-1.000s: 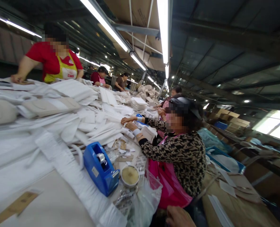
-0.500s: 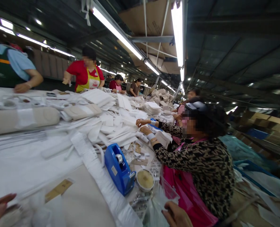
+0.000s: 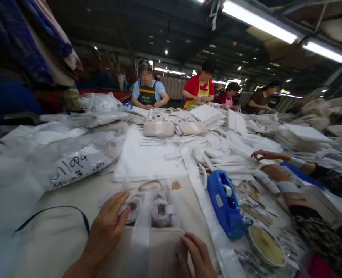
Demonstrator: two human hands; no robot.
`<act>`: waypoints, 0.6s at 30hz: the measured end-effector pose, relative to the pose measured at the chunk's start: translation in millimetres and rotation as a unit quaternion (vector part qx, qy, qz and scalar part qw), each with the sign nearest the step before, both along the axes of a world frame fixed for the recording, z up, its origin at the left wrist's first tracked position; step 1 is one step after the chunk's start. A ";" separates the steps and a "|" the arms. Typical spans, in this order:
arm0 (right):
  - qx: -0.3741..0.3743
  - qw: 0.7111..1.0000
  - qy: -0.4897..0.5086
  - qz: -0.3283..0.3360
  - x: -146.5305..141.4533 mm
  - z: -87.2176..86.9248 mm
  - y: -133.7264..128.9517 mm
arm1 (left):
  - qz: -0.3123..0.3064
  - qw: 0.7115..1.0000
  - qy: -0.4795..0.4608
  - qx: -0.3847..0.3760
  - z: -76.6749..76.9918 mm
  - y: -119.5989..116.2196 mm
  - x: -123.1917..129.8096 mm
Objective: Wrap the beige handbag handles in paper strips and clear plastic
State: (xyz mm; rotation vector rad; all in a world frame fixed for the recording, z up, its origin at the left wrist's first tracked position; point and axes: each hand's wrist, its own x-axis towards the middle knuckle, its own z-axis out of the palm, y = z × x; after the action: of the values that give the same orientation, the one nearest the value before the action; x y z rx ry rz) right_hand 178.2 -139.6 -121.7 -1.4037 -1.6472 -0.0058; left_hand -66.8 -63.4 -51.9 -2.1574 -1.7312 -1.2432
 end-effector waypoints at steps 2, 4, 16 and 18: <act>0.003 1.000 -0.006 -0.001 -9.3 -2.8 9.7 | 0.021 0.997 0.077 0.000 -23.3 -20.4 -16.9; -0.005 1.000 -0.002 -0.004 -15.8 -9.0 15.8 | 0.046 0.991 0.126 -0.025 -41.4 -36.7 -28.8; -0.094 0.992 0.090 0.000 -22.9 -45.5 17.7 | 0.080 0.971 -0.008 -0.224 -52.2 -42.7 -29.6; -0.125 0.987 0.101 0.012 -20.3 -46.4 19.6 | 0.085 0.964 -0.034 -0.248 -50.1 -42.3 -33.0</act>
State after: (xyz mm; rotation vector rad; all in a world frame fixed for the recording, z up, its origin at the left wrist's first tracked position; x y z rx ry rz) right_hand 157.9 -120.0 -168.1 -1.5159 -1.5342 0.3563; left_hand -99.7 -105.8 -101.9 -2.1503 -2.4106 -0.9232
